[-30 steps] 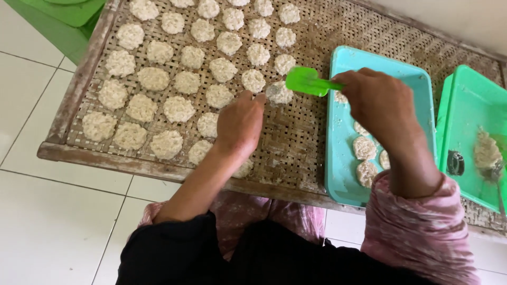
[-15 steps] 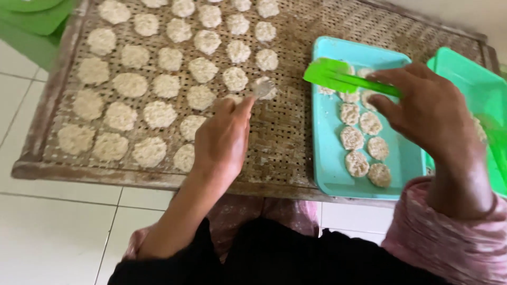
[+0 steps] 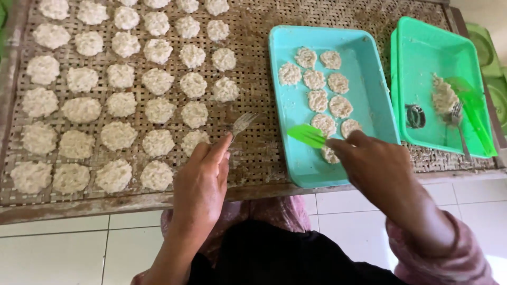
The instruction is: Arranging small round crackers onto a woven drying rack using a fork and spatula
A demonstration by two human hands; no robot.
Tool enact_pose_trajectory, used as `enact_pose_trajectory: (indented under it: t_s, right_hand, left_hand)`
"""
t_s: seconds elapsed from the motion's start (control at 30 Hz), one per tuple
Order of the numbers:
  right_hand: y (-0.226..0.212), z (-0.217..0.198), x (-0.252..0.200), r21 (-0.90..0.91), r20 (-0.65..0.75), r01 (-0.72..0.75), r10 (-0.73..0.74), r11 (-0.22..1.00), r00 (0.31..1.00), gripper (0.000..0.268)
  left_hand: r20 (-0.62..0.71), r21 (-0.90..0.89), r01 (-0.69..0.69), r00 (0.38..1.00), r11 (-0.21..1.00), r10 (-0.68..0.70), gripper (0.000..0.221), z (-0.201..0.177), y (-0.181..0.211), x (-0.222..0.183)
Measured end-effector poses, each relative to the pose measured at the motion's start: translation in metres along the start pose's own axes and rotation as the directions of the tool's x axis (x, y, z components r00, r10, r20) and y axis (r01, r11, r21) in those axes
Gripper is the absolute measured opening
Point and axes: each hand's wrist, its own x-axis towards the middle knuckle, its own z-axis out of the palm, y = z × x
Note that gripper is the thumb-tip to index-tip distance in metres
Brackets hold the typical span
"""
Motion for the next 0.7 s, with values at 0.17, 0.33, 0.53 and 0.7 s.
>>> enact_pose_trajectory:
  t_s: [0.17,0.33,0.53,0.7]
  right_hand:
    - [0.003,0.031,0.041,-0.069,-0.079,0.051,-0.057,0.996,0.995,0.033]
    - [0.024,0.031,0.077,-0.089,-0.069,0.041,-0.047,0.995,0.997,0.04]
    - [0.025,-0.012,0.076,0.098,-0.013,-0.2,0.202,0.975,0.979,0.017]
    - [0.031,0.008,0.103,0.113,0.171,-0.321,0.3,0.94,0.939,0.025]
  left_hand:
    - [-0.001,0.014,0.018,1.0,1.0,-0.018,0.041,0.0,0.007,-0.002]
    - [0.041,0.01,0.038,0.998,0.999,-0.038,0.043,0.002,0.003,0.0]
    - [0.049,0.02,0.051,0.997,0.999,-0.052,0.042,0.006,-0.001,0.0]
    - [0.142,0.004,0.159,0.977,0.987,-0.158,0.041,0.003,-0.004,0.0]
